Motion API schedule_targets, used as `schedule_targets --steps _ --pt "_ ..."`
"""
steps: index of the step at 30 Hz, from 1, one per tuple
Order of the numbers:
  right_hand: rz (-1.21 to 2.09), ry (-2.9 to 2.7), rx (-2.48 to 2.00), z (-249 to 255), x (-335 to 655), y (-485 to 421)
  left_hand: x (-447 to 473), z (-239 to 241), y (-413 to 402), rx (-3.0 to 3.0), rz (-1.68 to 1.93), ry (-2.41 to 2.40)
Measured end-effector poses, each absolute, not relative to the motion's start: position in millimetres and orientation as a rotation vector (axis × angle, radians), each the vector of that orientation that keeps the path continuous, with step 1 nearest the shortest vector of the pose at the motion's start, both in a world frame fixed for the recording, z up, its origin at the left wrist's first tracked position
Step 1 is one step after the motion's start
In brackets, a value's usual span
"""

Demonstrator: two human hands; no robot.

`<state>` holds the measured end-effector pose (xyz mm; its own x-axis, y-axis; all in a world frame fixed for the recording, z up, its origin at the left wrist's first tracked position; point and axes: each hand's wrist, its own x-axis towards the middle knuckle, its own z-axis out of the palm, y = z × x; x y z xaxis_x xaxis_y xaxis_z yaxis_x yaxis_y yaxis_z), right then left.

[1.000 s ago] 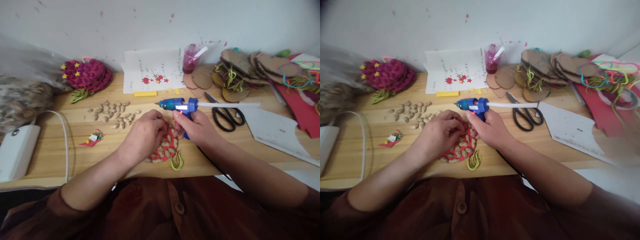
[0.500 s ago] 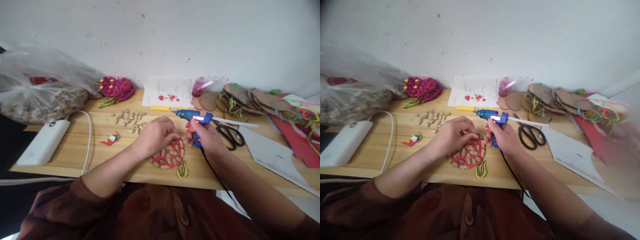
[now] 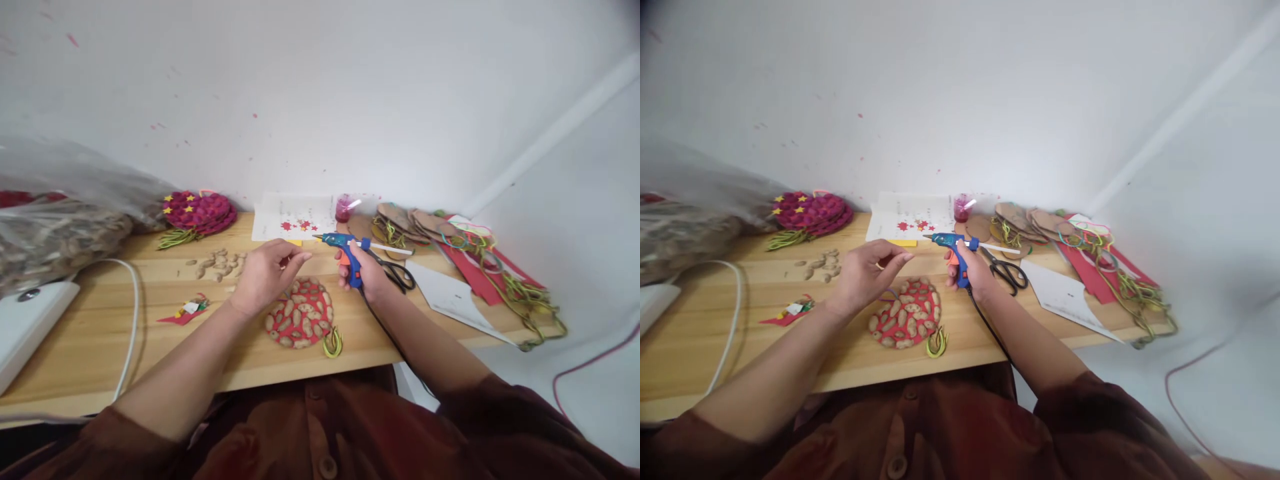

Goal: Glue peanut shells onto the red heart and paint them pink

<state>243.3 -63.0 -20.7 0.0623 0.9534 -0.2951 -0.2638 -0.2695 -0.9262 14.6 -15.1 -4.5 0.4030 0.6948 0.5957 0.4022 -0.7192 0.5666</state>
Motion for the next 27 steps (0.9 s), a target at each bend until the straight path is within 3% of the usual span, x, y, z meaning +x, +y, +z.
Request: schedule_targets --steps 15,27 --pt "1.615 -0.659 -1.044 18 260 -125 23 -8 -34 2.469 0.988 0.612" --pt "1.431 -0.668 -1.078 17 283 -179 21 -3 -32 2.502 0.983 0.627"
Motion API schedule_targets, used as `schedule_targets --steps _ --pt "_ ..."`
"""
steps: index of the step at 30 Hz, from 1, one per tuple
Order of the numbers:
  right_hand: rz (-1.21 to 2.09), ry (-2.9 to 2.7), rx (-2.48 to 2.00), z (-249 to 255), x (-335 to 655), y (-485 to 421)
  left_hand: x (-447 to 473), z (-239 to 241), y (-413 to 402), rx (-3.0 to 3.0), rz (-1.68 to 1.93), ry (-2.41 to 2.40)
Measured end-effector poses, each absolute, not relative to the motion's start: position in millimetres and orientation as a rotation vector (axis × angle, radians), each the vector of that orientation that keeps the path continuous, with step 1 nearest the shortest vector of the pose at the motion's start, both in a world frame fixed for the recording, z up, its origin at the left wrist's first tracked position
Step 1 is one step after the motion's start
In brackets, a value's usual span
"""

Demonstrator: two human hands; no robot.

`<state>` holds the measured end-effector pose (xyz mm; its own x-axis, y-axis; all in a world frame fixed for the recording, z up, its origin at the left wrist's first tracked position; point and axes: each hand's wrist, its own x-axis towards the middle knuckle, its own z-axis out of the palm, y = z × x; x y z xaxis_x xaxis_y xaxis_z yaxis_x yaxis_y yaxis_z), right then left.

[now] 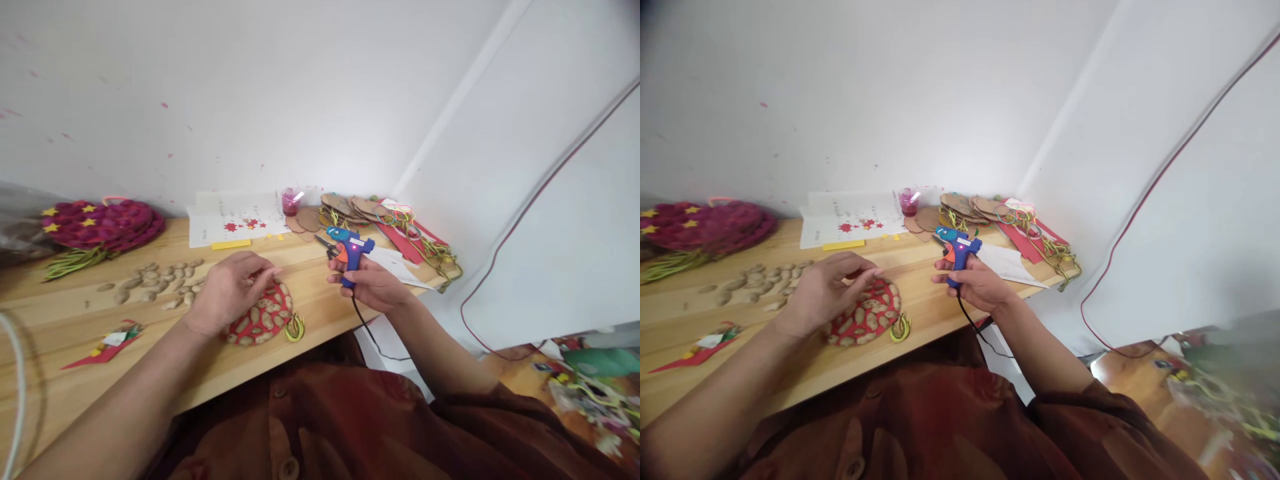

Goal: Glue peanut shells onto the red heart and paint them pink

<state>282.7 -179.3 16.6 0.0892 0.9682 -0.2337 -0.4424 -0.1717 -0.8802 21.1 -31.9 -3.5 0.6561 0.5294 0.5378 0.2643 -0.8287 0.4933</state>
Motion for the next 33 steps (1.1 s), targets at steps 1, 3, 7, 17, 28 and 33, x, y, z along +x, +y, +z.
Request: schedule_targets --steps 1,3,7,17,28,33 --pt "1.409 -0.653 -1.086 16 286 -183 21 -4 -31 2.498 0.984 0.637" --pt "1.358 -0.623 -1.115 16 294 -189 20 -5 -30 2.494 0.989 0.652" --pt "1.202 -0.511 -1.224 19 315 -202 19 -10 -28 2.493 1.003 0.689" --pt "0.783 -0.466 -1.446 10 362 -245 21 -12 -28 2.496 0.999 0.684" --pt "0.636 -0.638 -1.631 10 395 -267 23 -17 -25 2.478 0.948 0.725" --pt "0.218 -1.158 -2.081 9 414 -269 22 -11 -28 2.484 0.893 0.795"
